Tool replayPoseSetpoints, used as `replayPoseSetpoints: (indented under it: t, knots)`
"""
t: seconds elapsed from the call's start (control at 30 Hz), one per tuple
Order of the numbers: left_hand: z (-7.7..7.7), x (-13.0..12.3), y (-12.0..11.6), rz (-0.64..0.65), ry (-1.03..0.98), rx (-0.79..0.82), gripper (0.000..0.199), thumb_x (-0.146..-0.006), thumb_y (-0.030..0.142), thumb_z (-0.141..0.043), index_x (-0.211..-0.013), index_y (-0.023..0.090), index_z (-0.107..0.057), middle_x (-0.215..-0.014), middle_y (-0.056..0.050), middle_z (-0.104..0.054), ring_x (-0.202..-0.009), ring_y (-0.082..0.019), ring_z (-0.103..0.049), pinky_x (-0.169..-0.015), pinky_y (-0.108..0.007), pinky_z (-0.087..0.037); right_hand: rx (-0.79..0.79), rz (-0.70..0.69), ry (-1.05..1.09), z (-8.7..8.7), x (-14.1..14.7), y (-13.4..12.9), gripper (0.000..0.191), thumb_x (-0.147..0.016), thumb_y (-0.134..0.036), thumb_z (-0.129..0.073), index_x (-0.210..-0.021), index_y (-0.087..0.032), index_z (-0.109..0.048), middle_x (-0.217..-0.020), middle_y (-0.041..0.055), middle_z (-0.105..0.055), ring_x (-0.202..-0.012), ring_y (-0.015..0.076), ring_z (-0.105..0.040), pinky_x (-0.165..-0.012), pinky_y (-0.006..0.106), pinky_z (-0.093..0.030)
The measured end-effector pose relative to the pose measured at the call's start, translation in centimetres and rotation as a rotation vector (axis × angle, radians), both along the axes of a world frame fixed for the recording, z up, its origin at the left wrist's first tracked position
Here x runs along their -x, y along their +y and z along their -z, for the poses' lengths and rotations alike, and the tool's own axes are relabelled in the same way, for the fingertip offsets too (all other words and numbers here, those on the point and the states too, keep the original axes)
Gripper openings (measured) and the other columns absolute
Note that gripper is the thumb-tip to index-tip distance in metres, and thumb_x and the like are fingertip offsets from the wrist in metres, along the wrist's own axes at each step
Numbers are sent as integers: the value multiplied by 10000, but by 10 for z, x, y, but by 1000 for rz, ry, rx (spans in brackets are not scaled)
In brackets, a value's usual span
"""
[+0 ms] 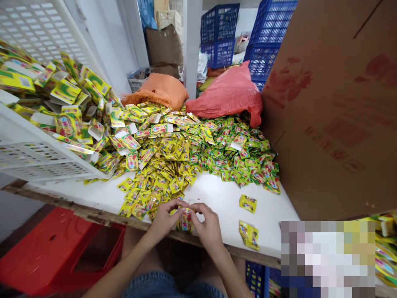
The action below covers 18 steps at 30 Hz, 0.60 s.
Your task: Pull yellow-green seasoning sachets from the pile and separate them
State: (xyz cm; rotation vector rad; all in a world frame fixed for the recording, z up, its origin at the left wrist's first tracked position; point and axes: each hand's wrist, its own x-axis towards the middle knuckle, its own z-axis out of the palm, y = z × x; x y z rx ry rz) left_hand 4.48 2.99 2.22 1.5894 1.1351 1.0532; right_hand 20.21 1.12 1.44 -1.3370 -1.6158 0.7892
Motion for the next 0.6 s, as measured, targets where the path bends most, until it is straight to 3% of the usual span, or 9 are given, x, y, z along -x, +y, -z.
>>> replayPoseSetpoints:
  t: [0.13,0.4,0.6]
  knots:
    - [-2,-1,5,-14,28,29,140,-796,203,-542,-825,167,-674,-821,-45,-693,-806,-176,-627,-761,-271,-458,41,10,-35,-5,-1,2,173,-842,-311,-514,-843,-198,-645,-820,35,-688,-770,188,-623,-716,285,-474]
    - [-5,-6,7,-24,-10,19,133,-800,224,-554,-794,161,-670,-790,-44,-678,-777,-169,-615,-751,-266,-458,-28,26,-276,-12,-6,7,169,-852,-309,-509,-873,-225,-654,-855,26,-694,-816,216,-610,-753,334,-451]
    - [9,4,1,41,-126,-11,155,-791,257,-599,-864,183,-714,-889,-62,-698,-891,-190,-620,-846,-304,-456,-43,-49,-112,5,-8,-3,186,-853,-332,-520,-921,-231,-661,-932,41,-688,-903,211,-612,-810,328,-469]
